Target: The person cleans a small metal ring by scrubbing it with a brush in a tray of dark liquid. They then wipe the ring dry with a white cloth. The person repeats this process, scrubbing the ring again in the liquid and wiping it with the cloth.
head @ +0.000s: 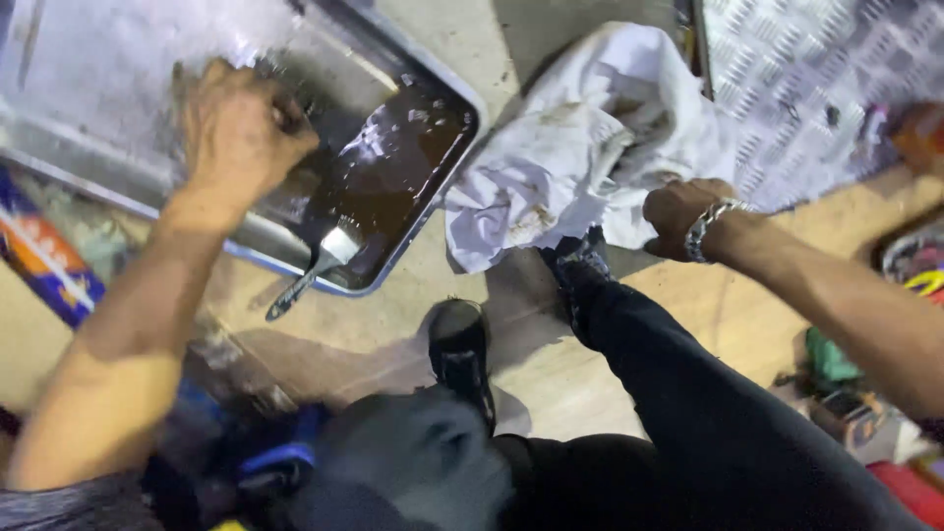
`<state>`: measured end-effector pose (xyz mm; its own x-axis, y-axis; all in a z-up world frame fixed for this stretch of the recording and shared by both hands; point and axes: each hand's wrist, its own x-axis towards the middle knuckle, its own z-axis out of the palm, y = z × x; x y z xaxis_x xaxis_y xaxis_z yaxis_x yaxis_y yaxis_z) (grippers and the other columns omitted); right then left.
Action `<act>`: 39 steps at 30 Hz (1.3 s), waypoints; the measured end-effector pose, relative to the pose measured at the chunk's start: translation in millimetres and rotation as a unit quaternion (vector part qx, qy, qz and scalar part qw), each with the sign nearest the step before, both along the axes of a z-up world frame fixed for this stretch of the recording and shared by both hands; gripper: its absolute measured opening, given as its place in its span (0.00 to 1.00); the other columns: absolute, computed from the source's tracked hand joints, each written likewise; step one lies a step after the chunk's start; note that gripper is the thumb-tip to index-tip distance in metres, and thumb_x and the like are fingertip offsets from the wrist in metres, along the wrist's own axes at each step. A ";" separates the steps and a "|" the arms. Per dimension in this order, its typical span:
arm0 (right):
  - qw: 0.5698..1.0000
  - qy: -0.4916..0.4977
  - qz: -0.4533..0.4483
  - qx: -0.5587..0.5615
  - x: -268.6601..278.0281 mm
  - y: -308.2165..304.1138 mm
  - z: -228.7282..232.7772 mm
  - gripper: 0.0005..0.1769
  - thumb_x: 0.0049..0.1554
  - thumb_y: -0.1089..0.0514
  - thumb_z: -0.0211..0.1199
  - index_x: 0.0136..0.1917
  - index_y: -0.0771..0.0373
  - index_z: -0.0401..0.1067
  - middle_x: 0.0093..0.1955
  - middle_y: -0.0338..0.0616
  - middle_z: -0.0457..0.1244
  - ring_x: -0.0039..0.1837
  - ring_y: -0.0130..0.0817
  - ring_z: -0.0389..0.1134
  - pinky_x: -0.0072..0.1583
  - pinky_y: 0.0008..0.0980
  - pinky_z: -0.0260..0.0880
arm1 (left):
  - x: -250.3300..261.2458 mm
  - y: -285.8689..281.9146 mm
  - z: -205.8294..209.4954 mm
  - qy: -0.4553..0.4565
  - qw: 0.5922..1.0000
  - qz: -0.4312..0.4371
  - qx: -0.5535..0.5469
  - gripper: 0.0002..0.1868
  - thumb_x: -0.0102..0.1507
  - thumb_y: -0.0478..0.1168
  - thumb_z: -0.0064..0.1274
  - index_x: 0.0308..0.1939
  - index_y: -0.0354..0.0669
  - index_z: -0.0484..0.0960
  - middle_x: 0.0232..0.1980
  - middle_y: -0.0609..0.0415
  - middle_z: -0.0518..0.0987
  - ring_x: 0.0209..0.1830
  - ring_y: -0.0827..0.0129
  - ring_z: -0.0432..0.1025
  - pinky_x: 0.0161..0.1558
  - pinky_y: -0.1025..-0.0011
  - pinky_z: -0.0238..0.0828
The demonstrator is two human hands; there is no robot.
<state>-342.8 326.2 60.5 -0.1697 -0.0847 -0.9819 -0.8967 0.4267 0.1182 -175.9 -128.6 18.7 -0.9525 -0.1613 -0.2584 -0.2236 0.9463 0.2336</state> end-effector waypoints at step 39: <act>0.661 0.120 -0.336 -0.660 71.4 93.4 91.1 0.15 0.59 0.73 0.64 0.59 0.66 0.72 0.54 0.51 0.68 0.50 0.36 0.73 0.46 0.29 0.81 | 72.1 63.8 8.1 0.048 0.994 0.100 -0.011 0.12 0.57 0.48 0.72 0.42 0.53 0.88 0.40 0.55 0.83 0.50 0.60 0.72 0.48 0.59 0.67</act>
